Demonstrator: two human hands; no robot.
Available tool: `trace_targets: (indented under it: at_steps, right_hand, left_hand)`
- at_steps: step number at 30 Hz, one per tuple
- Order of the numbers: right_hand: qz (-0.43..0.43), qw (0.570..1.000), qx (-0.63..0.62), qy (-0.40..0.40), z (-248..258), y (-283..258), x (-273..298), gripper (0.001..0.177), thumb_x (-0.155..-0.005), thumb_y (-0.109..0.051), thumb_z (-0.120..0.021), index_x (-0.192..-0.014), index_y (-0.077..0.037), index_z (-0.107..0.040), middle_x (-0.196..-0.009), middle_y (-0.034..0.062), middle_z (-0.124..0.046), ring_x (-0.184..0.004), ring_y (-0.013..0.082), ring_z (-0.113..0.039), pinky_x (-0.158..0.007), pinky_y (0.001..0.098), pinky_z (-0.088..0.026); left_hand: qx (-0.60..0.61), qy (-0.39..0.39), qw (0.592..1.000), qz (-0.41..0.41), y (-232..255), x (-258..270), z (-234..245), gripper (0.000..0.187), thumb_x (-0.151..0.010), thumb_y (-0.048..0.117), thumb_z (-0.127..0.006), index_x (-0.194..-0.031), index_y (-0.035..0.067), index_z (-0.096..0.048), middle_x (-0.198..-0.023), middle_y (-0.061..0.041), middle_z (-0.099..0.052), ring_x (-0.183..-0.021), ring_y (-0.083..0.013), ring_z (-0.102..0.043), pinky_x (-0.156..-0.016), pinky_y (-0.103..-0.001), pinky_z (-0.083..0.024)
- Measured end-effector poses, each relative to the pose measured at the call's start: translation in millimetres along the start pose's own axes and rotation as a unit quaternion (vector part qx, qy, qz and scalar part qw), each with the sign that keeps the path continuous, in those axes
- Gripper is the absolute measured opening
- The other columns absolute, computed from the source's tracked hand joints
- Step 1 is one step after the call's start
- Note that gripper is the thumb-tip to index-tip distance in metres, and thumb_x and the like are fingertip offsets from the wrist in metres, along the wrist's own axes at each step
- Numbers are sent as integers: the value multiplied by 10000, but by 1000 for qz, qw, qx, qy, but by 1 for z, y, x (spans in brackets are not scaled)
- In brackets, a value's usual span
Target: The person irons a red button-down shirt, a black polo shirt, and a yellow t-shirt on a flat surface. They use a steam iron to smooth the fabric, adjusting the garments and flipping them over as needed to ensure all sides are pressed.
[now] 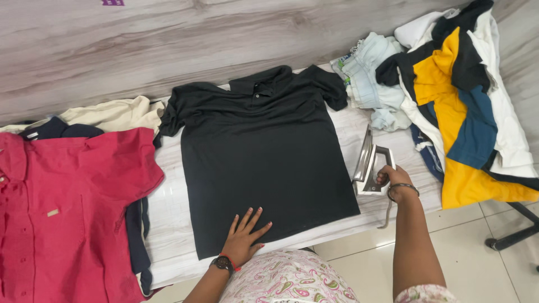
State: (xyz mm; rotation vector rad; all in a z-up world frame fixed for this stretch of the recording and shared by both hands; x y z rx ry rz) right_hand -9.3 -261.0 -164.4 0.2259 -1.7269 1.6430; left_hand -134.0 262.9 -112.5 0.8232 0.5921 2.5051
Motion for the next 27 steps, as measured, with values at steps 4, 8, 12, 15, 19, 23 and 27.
trace_targets:
  at_steps: [4,8,12,15,19,23,27]
  right_hand:
    - [34,999,18,15,-42,-30,73,203,-877,-100,-658,-975,15,-521,-656,58,-537,-532,184,-526,-528,343,-468]
    - [21,998,53,36,-88,-50,156,264,-916,-236,-685,-1011,-11,-586,-609,56,-513,-493,176,-504,-487,332,-430]
    - [49,987,151,15,-148,-45,189,383,-929,-355,-699,-968,15,-609,-571,59,-530,-442,173,-508,-436,334,-416]
    - [68,971,227,12,-199,-24,175,428,-934,-389,-707,-940,27,-610,-567,79,-562,-426,168,-534,-433,332,-444]
    - [72,953,290,58,-214,11,158,487,-920,-437,-706,-939,41,-612,-579,113,-595,-428,197,-585,-449,347,-486]
    - [63,930,321,167,-162,35,155,487,-943,-452,-662,-1013,29,-631,-645,180,-654,-479,248,-646,-488,380,-514]
    - [59,907,340,242,-123,14,169,523,-993,-467,-626,-1071,50,-628,-727,168,-678,-525,235,-668,-522,355,-530]
  left_hand:
    - [23,47,981,-186,6,13,-37,528,-937,198,-694,-1451,282,-609,-1670,-18,-396,-1542,-266,-311,-1212,-477,-286]
    - [276,-73,945,-162,-7,29,-31,427,-950,240,-704,-1374,232,-660,-1551,-34,-543,-1462,-242,-449,-1186,-418,-379]
    - [154,267,948,-78,-54,12,63,448,-947,285,-699,-1383,199,-641,-1536,-73,-557,-1457,-270,-460,-1192,-437,-366]
    - [2,278,961,-6,-75,-10,76,667,-907,385,-666,-1506,192,-447,-1625,-177,-277,-1508,-383,-226,-1178,-583,-174]
    - [-23,253,966,-48,-53,8,36,766,-937,444,-608,-1573,145,-303,-1644,-265,-111,-1519,-450,-118,-1188,-623,-114]
    - [65,129,976,-163,-12,39,-7,780,-951,403,-628,-1598,119,-297,-1624,-279,-247,-1383,-477,-340,-1129,-550,-286]
    - [216,182,940,-194,-35,52,35,549,-1015,283,-629,-1519,112,-494,-1520,-127,-569,-1239,-338,-597,-1099,-422,-476]
Point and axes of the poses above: each hand's wrist, its own x-axis away from the middle knuckle, its own z-axis out of the back of the hand, y = z × x, the point moved 7 cm from there along -x, towards the middle knuckle
